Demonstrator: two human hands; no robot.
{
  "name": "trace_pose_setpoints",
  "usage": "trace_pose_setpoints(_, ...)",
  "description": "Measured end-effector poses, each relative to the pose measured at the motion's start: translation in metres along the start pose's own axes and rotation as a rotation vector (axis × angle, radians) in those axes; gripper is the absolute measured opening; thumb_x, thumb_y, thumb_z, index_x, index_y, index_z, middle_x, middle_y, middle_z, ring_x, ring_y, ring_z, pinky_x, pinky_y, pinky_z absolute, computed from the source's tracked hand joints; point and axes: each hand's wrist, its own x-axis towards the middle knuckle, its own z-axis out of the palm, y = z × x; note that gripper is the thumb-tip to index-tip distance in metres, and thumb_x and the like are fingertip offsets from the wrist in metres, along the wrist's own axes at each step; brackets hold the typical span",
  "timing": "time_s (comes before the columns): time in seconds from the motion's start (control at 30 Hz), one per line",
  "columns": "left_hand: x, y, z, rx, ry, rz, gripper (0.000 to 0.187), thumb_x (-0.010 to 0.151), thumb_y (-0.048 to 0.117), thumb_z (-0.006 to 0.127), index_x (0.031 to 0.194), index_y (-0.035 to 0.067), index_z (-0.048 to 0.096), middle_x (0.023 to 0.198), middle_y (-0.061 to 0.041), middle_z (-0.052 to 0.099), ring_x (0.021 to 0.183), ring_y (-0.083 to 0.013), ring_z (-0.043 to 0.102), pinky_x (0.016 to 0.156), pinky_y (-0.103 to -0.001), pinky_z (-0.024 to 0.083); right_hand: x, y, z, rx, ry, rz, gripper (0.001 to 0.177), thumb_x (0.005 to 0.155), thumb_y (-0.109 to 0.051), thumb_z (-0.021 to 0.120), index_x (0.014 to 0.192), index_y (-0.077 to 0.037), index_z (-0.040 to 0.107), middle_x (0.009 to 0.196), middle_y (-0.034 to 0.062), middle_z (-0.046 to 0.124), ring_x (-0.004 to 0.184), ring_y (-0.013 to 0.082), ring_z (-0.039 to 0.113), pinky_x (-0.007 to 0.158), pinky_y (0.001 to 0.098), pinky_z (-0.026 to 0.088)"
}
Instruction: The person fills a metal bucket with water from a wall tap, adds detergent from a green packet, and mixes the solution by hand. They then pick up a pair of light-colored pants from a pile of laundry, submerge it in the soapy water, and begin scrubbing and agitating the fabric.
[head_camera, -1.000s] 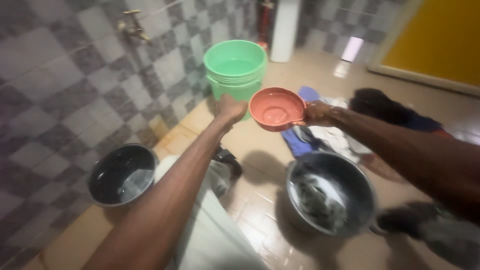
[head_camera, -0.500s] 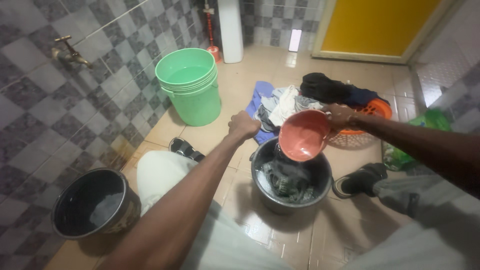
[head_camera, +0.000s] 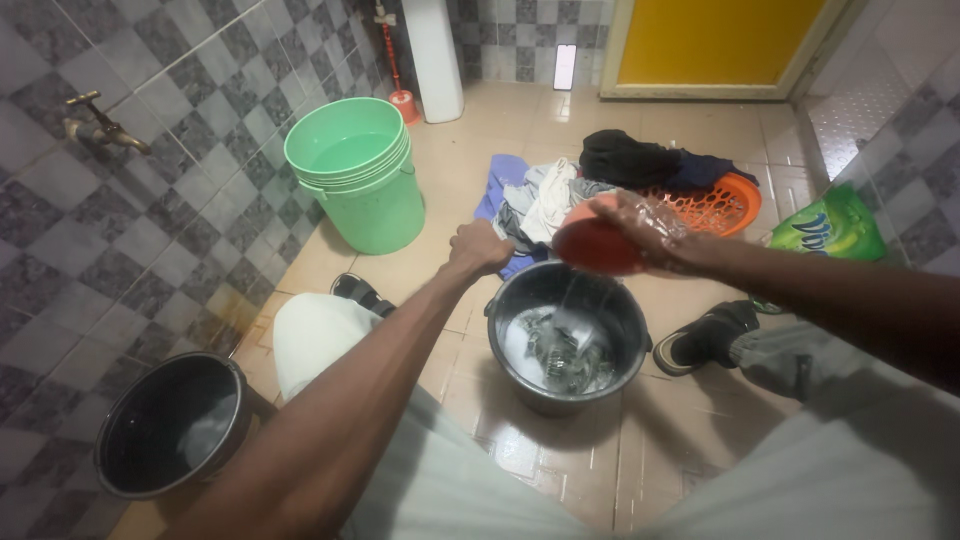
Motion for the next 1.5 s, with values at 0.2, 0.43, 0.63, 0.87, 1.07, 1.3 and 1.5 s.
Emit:
trace_pose_setpoints(0.2,0.009,-0.005,0.003,0.019,0.006,0.063,0.051,0.082,0.036,0.070,0.112,-0.007,0.070,0.123,-0.031,0.066,0.119,-0.0476,0.062,0.099,-0.051,0.054,0.002,-0.042,-0.034,-0.046,-0.020,-0.105,0.067,0.091,-0.042,0.065,0.153,-0.024,0.047,0.130,0.0220,0.058,0.111,0.0356,0.069,0.089,0.0419,0.062)
trace_pose_setpoints(0.43,0.036,-0.031,-0.011,-0.048,0.058,0.091,0.053,0.080,0.035,0.070,0.109,-0.009,0.072,0.114,-0.033,0.071,0.108,-0.0445,0.071,0.091,-0.048,0.058,0.061,0.008,0.007,-0.082,-0.194,0.003,0.063,0.091,-0.051,0.059,0.149,-0.029,0.053,0.121,0.0186,0.064,0.105,0.0331,0.070,0.087,0.0428,0.061)
trace_pose_setpoints(0.63,0.027,-0.062,-0.105,-0.400,0.008,-0.261,0.072,0.090,0.048,0.060,0.128,-0.013,0.060,0.120,-0.031,0.071,0.096,-0.0452,0.077,0.073,-0.051,0.065,0.182,-0.038,0.030,-0.139,-0.247,-0.116,0.061,0.091,-0.058,0.055,0.146,-0.033,0.059,0.113,0.0156,0.068,0.099,0.0311,0.071,0.086,0.0437,0.060)
trace_pose_setpoints(0.87,0.030,-0.233,-0.166,-1.222,0.055,-0.322,0.056,0.102,0.024,0.036,0.153,0.002,0.029,0.133,-0.035,0.054,0.104,-0.0431,0.069,0.078,-0.050,0.068,0.244,-0.254,-0.040,-0.094,-0.165,-0.537,0.061,0.090,-0.066,0.049,0.142,-0.038,0.065,0.104,0.0122,0.074,0.093,0.0287,0.073,0.084,0.0446,0.058)
trace_pose_setpoints(1.07,-0.034,-0.418,-0.159,-1.470,0.465,-0.546,0.047,0.100,0.016,0.036,0.143,-0.001,0.042,0.129,-0.028,0.061,0.101,-0.0414,0.073,0.069,-0.046,0.063,0.235,-0.389,-0.059,0.152,-0.164,-0.824,0.086,0.086,-0.063,0.067,0.145,-0.003,0.050,0.124,0.0195,0.069,0.114,0.0325,0.068,0.097,0.0446,0.055)
trace_pose_setpoints(1.3,-0.121,-0.540,-0.109,-1.629,0.764,-0.838,0.050,0.103,0.022,0.043,0.151,0.011,0.036,0.148,-0.020,0.046,0.126,-0.0447,0.058,0.083,-0.064,0.058,0.268,-0.372,-0.032,0.419,-0.260,-0.832,0.058,0.092,-0.031,0.070,0.144,-0.009,0.053,0.150,0.0144,0.054,0.134,0.0400,0.054,0.105,0.0547,0.044)
trace_pose_setpoints(1.5,-0.063,-0.459,-0.100,-1.464,0.627,-0.718,0.045,0.099,0.032,0.048,0.140,0.013,0.047,0.136,-0.015,0.054,0.120,-0.0360,0.057,0.085,-0.064,0.055,0.250,-0.146,0.054,0.459,-0.353,-0.533,0.048,0.092,-0.022,0.065,0.138,-0.012,0.059,0.142,0.0067,0.063,0.123,0.0246,0.068,0.106,0.0410,0.057)
